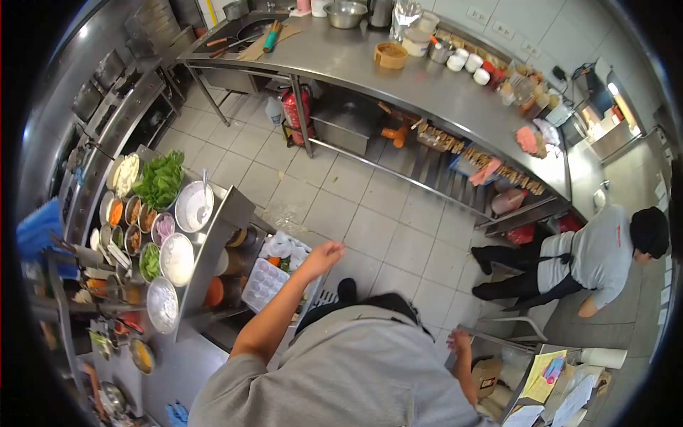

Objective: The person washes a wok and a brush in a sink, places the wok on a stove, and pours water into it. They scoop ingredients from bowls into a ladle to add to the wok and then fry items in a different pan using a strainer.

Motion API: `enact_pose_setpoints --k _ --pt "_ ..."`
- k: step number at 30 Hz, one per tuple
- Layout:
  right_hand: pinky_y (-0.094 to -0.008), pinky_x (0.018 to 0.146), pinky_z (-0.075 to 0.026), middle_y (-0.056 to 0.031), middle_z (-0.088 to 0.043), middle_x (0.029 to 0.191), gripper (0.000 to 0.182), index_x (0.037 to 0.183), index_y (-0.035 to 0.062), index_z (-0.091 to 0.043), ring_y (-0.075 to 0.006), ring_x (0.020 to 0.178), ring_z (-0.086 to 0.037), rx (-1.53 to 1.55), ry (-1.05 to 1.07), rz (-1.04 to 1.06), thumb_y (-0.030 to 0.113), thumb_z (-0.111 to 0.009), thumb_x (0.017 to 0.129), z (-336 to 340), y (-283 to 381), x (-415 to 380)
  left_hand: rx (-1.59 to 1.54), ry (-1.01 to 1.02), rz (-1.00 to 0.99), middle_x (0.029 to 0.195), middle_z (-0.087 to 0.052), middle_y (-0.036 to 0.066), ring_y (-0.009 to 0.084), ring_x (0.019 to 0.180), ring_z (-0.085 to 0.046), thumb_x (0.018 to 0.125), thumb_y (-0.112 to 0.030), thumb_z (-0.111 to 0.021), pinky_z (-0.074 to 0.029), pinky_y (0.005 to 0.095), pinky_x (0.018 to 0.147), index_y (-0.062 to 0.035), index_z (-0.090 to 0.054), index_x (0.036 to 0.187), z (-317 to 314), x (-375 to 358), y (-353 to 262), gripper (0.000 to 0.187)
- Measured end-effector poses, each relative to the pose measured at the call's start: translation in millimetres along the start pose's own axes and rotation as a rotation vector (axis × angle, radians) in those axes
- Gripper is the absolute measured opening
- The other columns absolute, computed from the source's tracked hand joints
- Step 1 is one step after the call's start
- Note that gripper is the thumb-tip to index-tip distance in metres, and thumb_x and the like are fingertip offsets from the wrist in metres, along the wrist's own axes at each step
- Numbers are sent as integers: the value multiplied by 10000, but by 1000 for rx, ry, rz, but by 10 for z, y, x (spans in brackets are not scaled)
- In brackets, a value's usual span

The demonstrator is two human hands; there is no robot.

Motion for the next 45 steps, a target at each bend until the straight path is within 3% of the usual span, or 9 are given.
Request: enact_pose_setpoints --k 9,12,17,22,28,33,38,41,45 --pt "-351 569 -501 -113 -652 968 453 1273 81 -463 -211 679 -637 -284 105 29 243 -619 879 -1354 2127 771 -59 52 -72 1004 -610 10 97 864 -544 921 -263 -618 -459 260 761 -48 -569 1219 -152 1602 -516 371" --pt "-338 587 -496 -89 -649 969 405 1232 87 -515 -196 682 -627 -292 274 111 254 -617 878 -1712 3193 1379 -53 79 175 1007 -615 12 103 842 -548 916 -291 -624 -461 263 729 -61 -559 1252 217 1909 -520 413" --pt "-299 633 -479 -40 -631 954 350 1161 104 -564 -155 767 -607 -570 652 296 324 -621 895 -2835 5626 1460 -129 -283 247 922 -631 17 94 785 -551 903 -292 -627 -463 256 680 -71 -598 1181 1182 2111 -909 356" --pt "-280 724 -474 -91 -584 1137 681 1464 95 -275 -158 882 -599 -936 1137 544 309 -608 911 -4527 7345 863 -246 -572 131 1138 -605 53 154 964 -564 915 -197 -588 -465 304 782 -101 -530 1273 2055 1940 -1206 375" --pt "-267 723 -468 -23 -628 1009 348 1184 64 -578 -101 835 -586 -830 1341 675 294 -577 923 -6822 7952 -53 -571 -910 208 1003 -641 22 111 793 -577 911 -203 -617 -476 258 699 -64 -559 1207 2540 1954 -786 332" --pt "-245 695 -477 -36 -649 972 335 1244 69 -556 -102 803 -591 -778 1607 637 195 -572 934 -8229 7966 -730 -773 -1036 182 1011 -646 46 144 776 -605 918 -215 -605 -488 276 664 -70 -552 1208 3290 2224 -386 329" --pt "-254 681 -487 -66 -638 998 387 1306 89 -504 -115 796 -599 -735 1375 654 153 -547 926 -9414 8746 -1177 -869 -1132 106 1045 -648 77 177 810 -629 931 -243 -579 -502 303 682 -57 -521 1240 4406 2428 -568 366" --pt "-304 751 -494 -74 -640 1056 422 1346 132 -454 -143 887 -594 -467 1182 1036 313 -506 968 -10108 9527 -1117 -871 -1174 40 1073 -642 84 184 841 -628 936 -245 -568 -496 289 720 -36 -499 1265 5127 2336 -751 396" --pt "-294 776 -463 -50 -576 1188 542 1386 122 -409 -130 958 -549 -205 918 1125 372 -570 933 -10640 10651 -1132 -885 -1227 23 1087 -627 83 168 892 -608 939 -236 -566 -493 301 750 -38 -508 1259 5867 2326 -934 381"
Point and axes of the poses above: each hand's wrist, its own x-axis towards the middle knuckle, its own z-axis out of the back of the hand, y = z × x, the point moved 1 cm from there along x, towards the middle knuckle
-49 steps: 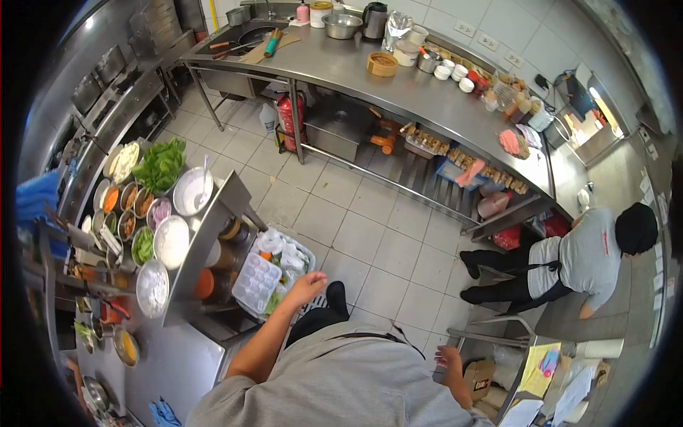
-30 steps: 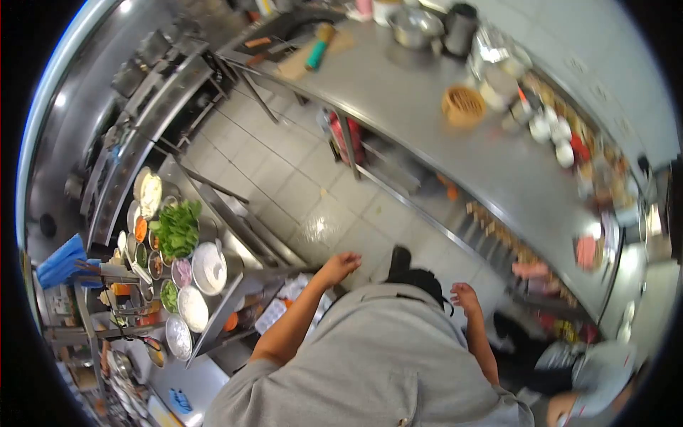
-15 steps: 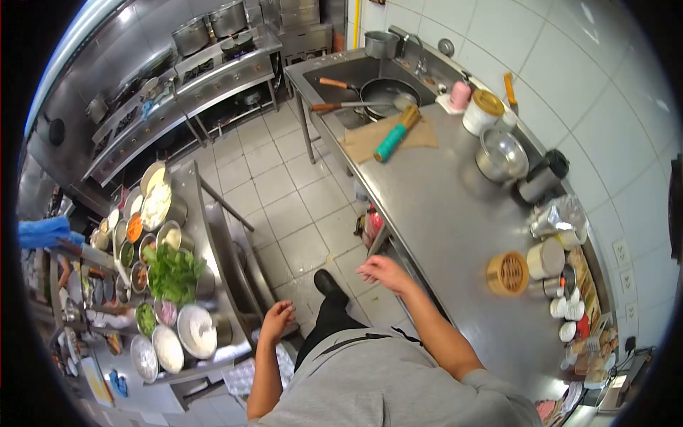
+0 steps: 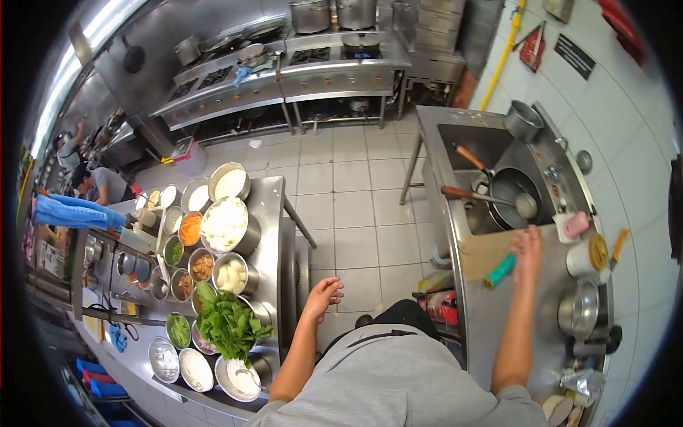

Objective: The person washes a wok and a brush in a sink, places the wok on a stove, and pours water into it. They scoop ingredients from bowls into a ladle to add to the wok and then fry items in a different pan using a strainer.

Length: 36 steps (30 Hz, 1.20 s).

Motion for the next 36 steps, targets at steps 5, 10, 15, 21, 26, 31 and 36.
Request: enact_pose_setpoints --k 5,10,15,21,26,31,36 --pt "-376 941 -420 -93 -512 1313 561 1388 67 -398 -224 1170 -511 197 -295 55 379 -547 946 565 -165 1483 7 38 -4 1091 -625 80 170 904 -607 940 -239 -568 -491 301 766 -33 -513 1242 -251 677 -513 370" --pt "-426 998 -417 -87 -390 1452 547 1446 124 -309 -222 1297 -419 -11 -328 300 261 -497 950 1457 -1171 3253 89 69 -114 1091 -635 110 186 876 -630 947 -239 -548 -508 313 752 -39 -558 1169 -747 1673 -1238 299" --pt "-375 1019 -386 -194 -485 1362 677 1407 4 -377 -298 1245 -475 -407 -652 2 345 -616 873 1244 -858 4110 152 199 -169 1068 -631 115 190 866 -630 951 -234 -559 -500 326 742 -59 -560 1104 -1658 2486 -2277 232" --pt "-407 1060 -350 -259 -468 1348 627 1334 -17 -465 -376 1265 -446 -763 -748 214 310 -646 831 1155 -684 4896 346 404 -218 1061 -636 115 199 886 -625 950 -210 -558 -492 322 772 -25 -560 1108 -2994 3194 -3156 244" --pt "-421 1025 -391 -169 -590 1234 311 1085 53 -663 -375 1208 -495 -1140 -410 54 226 -624 829 669 -923 4699 527 776 -195 1053 -644 101 192 909 -626 966 -173 -528 -493 311 785 -15 -575 1117 -4349 3719 -3223 224" --pt "-368 777 -488 -133 -638 1017 261 1109 87 -626 -265 918 -603 -198 -507 145 213 -614 881 69 -774 4716 531 899 134 1029 -629 68 173 895 -617 975 -214 -508 -501 308 766 -45 -548 1132 -5564 3935 -2911 234" --pt "-248 410 -341 -13 -564 713 168 1024 138 -566 -90 502 -465 760 -504 -133 288 -538 956 -49 -515 5042 418 1035 164 1013 -606 73 186 861 -607 991 -214 -465 -499 331 770 -55 -530 1137 -6323 4197 -2276 225"
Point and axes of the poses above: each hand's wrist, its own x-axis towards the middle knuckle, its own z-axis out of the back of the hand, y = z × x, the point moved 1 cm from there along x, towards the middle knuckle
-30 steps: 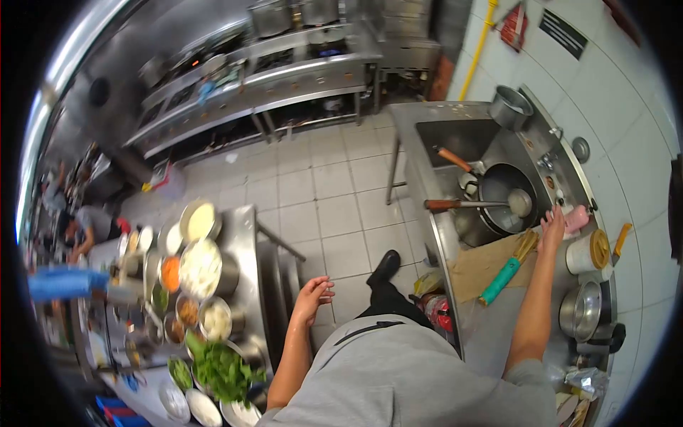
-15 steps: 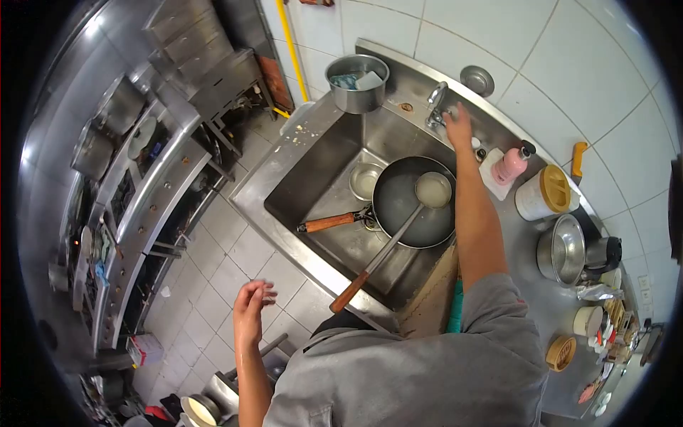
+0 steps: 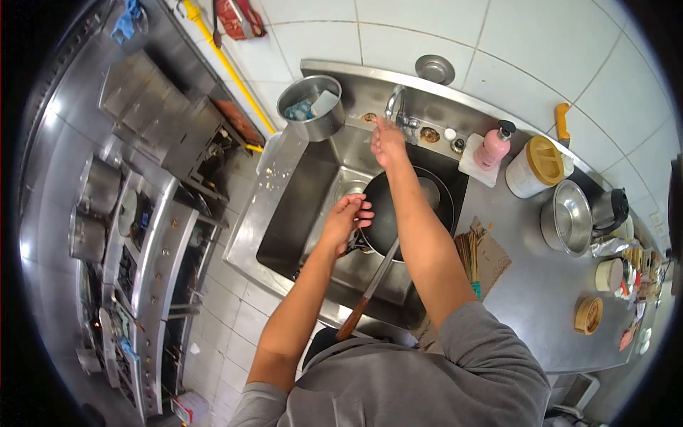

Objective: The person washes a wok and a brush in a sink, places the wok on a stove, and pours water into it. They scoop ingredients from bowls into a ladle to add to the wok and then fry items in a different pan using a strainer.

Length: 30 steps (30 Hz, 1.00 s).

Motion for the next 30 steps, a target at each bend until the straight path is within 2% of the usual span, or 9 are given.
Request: enact_pose_setpoints --k 3,8,13,18,19,21,24,28,30 --pt "-246 393 -253 39 -408 546 275 757 154 -503 -92 435 -351 -26 -17 -36 366 -547 927 -154 151 -30 -65 62 18 1001 -602 74 179 851 -604 998 -200 -435 -508 316 748 -59 -527 1122 -85 428 -26 209" --pt "-235 495 -357 18 -512 745 80 825 77 -523 -87 613 -455 -446 206 257 82 -596 794 -337 56 -855 -103 124 -95 858 -608 56 192 752 -621 989 -277 -453 -524 325 649 -86 -536 1033 -253 1557 45 213" --pt "-288 718 -461 -40 -557 831 256 942 20 -539 -131 774 -539 -719 -156 426 212 -686 858 377 -363 -2198 64 189 16 725 -592 70 218 687 -627 958 -373 -506 -496 334 553 -56 -602 854 -820 1905 -538 347" --pt "-374 794 -487 -166 -638 940 551 1045 0 -581 -298 849 -621 -1176 -151 -289 491 -685 818 725 -966 -3243 643 163 -453 616 -520 33 163 511 -462 950 -334 -502 -355 314 474 -45 -602 746 -732 1435 -707 368" --pt "-378 799 -489 -174 -641 939 616 1116 -15 -565 -293 872 -627 -1179 -108 -300 516 -669 821 719 -1135 -3290 728 226 -583 681 -558 26 175 551 -494 949 -247 -480 -426 332 565 -42 -625 966 -507 1320 -621 252" --pt "-386 823 -500 -166 -634 969 684 1304 -12 -485 -279 900 -641 -1199 -19 -334 489 -630 861 810 -1627 -3230 711 286 -120 986 -660 104 259 865 -613 963 -196 -435 -476 372 768 -38 -524 1263 -28 928 -507 350" --pt "-390 820 -500 -134 -619 1023 560 1280 16 -485 -250 918 -628 -259 -118 -303 428 -577 912 338 -1705 -3286 800 470 -362 1164 -593 120 223 1014 -591 966 -220 -507 -477 354 856 -87 -406 1397 904 671 182 462" --pt "-392 795 -505 -110 -603 1054 433 1245 48 -477 -224 930 -615 212 -148 -165 355 -537 945 411 -1790 -3324 404 633 630 1041 -612 114 207 795 -640 905 -340 -631 -542 327 677 -95 -466 1310 1276 -412 121 501" --pt "-388 771 -500 -89 -607 1024 347 1191 97 -496 -224 938 -603 306 -182 -196 348 -522 954 319 -1539 -3449 329 626 660 999 -618 107 200 752 -638 902 -335 -636 -545 323 637 -102 -490 1251 1392 -447 406 444"
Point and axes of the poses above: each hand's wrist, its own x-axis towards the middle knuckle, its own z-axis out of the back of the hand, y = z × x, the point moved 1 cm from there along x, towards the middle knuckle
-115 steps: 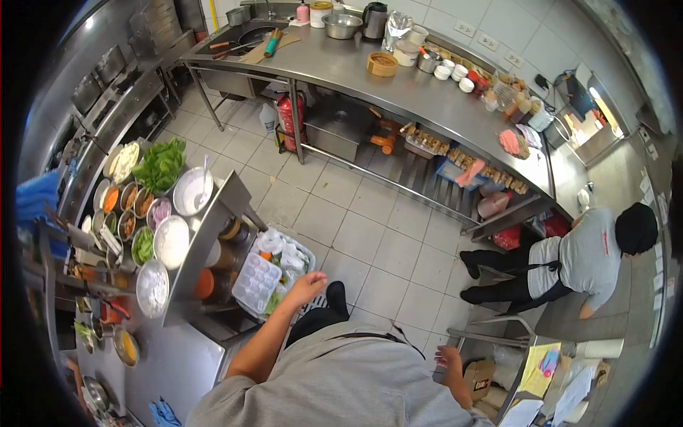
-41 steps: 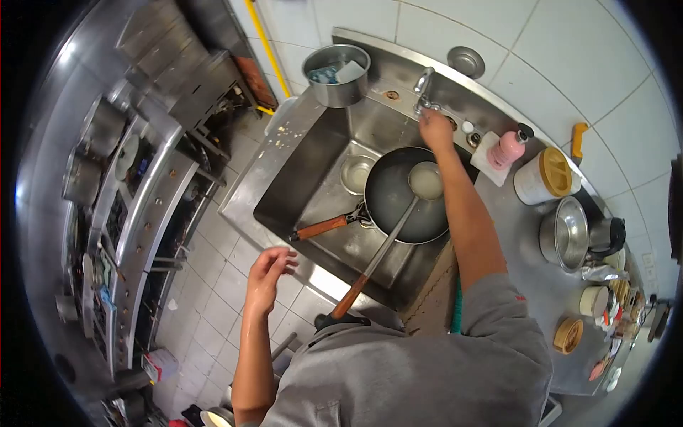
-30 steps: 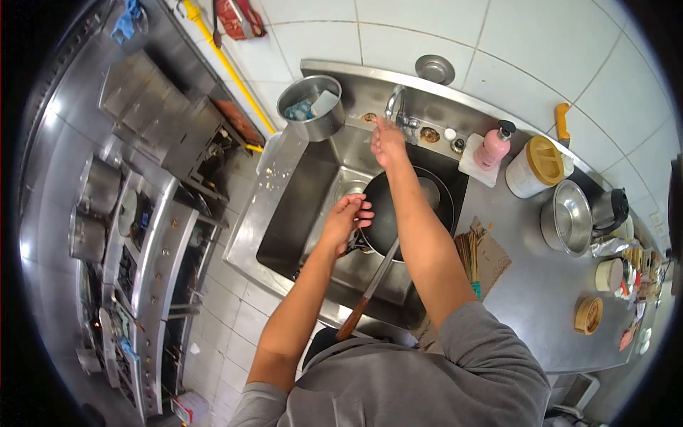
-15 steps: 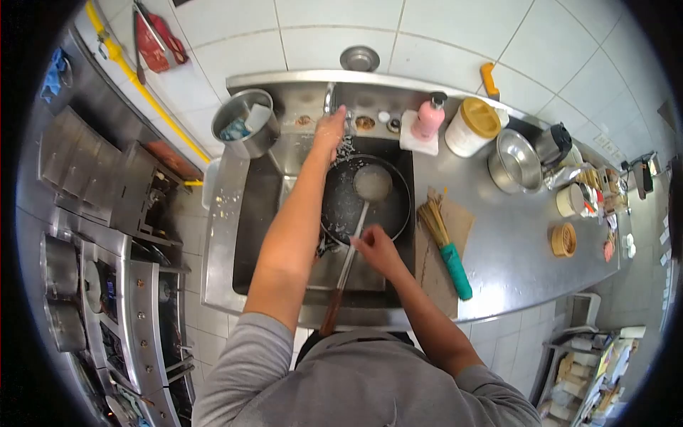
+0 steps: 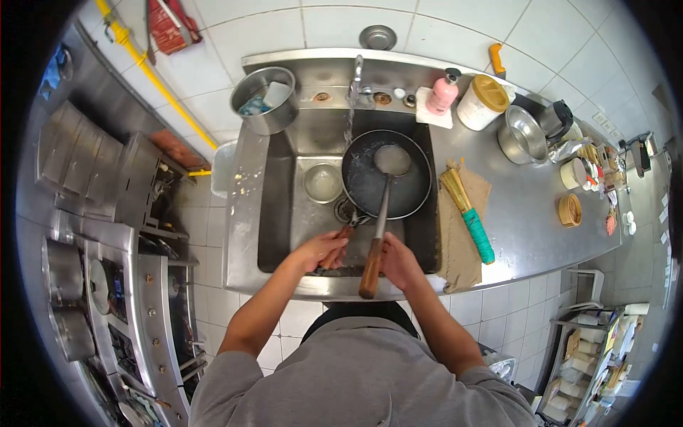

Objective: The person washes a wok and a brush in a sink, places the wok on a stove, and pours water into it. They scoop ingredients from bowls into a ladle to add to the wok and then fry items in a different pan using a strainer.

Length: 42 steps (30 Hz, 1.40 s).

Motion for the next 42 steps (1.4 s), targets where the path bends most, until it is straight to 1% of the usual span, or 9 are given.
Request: enact_pose_setpoints --k 10,12,17,22,25,27,31,38,42 --pt "-302 680 -469 -45 -592 964 526 1377 97 -356 -168 829 -590 -132 52 -35 349 -545 956 -567 -110 -681 -324 150 38 749 -595 39 161 599 -587 940 -332 -517 -532 328 568 -85 -590 998 -542 326 390 264" --pt "-273 664 -447 -29 -586 940 631 1413 72 -309 -140 815 -578 -853 -301 213 348 -598 925 -543 -119 -580 -278 133 -7 738 -594 34 153 587 -581 934 -321 -524 -530 329 551 -85 -589 970 -655 364 432 248" --pt "-257 552 -466 -36 -600 866 324 1178 62 -538 -130 700 -581 -585 -250 32 146 -629 879 -249 -46 -452 -332 -10 -85 629 -525 2 131 488 -505 896 -226 -558 -439 295 414 -106 -546 842 -1046 350 444 133" --pt "-250 545 -463 -27 -577 816 371 1191 70 -532 -104 671 -545 -426 -204 -52 92 -652 841 20 472 -884 -381 98 -81 613 -494 -8 115 479 -491 865 -167 -601 -441 311 403 -101 -515 829 -965 158 283 115" --pt "-280 568 -473 -42 -586 827 451 1261 51 -501 -130 679 -556 -988 -361 -45 83 -654 838 283 690 -1129 -284 88 -77 614 -489 0 123 470 -478 860 -154 -601 -432 311 395 -104 -486 844 -881 -21 367 126" --pt "-374 680 -510 -140 -627 923 549 1331 45 -454 -283 754 -621 -1621 -485 403 63 -632 811 536 694 -1210 -205 -3 -143 615 -490 9 131 464 -481 852 -142 -603 -425 308 393 -110 -460 853 -873 -303 359 146" --pt "-381 740 -501 -169 -622 984 631 1337 101 -477 -340 820 -616 -1821 -485 675 -49 -606 737 505 822 -1426 -87 -128 -179 606 -477 10 118 461 -484 841 -95 -602 -401 303 393 -104 -449 856 -732 -675 391 153" --pt "-369 732 -480 -156 -594 984 661 1325 160 -521 -300 794 -577 -1726 -567 849 -23 -703 717 954 1254 -1452 304 -546 -227 614 -484 21 118 454 -491 762 -60 -551 -385 258 357 -42 -492 946 -505 -1359 428 193" --pt "-387 669 -465 -120 -532 809 583 1292 184 -554 -268 717 -547 -1852 -682 842 85 -736 747 1401 1969 -1521 871 -826 -379 702 -608 143 298 545 -598 783 -114 -588 -467 398 473 -53 -515 1019 -79 -1590 793 255"
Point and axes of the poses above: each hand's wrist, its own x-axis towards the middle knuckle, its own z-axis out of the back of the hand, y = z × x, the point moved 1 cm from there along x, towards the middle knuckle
